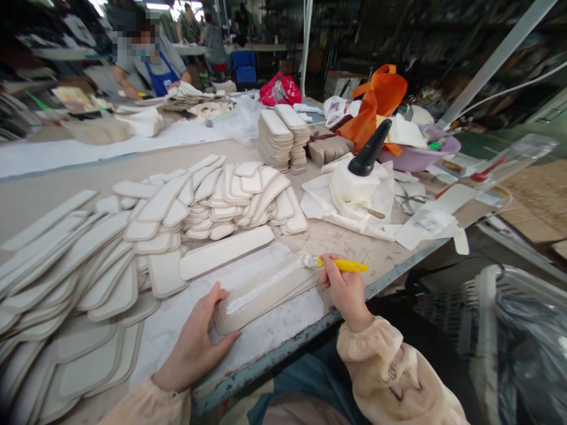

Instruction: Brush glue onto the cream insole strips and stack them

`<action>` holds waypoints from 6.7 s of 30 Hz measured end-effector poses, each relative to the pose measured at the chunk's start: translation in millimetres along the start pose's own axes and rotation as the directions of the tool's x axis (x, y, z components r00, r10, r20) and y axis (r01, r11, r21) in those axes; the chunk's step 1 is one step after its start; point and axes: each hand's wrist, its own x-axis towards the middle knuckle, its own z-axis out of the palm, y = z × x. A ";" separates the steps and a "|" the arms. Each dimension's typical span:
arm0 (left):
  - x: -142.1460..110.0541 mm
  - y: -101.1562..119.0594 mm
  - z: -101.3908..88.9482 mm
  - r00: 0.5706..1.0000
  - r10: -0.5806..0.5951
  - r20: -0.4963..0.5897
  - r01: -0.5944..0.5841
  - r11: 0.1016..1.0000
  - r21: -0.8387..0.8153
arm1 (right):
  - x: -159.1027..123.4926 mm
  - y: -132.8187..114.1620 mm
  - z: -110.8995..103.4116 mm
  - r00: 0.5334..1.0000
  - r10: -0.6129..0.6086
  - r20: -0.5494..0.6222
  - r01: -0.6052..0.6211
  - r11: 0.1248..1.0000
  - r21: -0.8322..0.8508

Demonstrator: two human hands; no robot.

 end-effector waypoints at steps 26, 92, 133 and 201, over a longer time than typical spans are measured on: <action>1.2 2.7 -1.5 1.000 0.001 -0.003 -0.001 1.000 0.002 | -29.1 -14.3 17.3 0.967 0.067 0.245 -0.059 0.997 -0.040; -0.5 -5.4 6.7 0.999 -0.001 -0.053 0.004 0.999 0.045 | -84.0 -5.5 85.0 0.907 -0.023 0.420 -0.106 0.954 0.281; 120.3 -43.1 -90.4 0.978 0.079 0.195 -0.131 0.954 0.269 | -28.4 -12.2 -36.0 0.926 -0.314 -0.211 0.366 0.884 0.290; -16.4 66.5 -1.7 0.832 -0.355 0.427 0.544 0.369 -0.754 | -27.7 5.6 4.7 0.964 -0.169 -0.207 0.186 0.980 0.065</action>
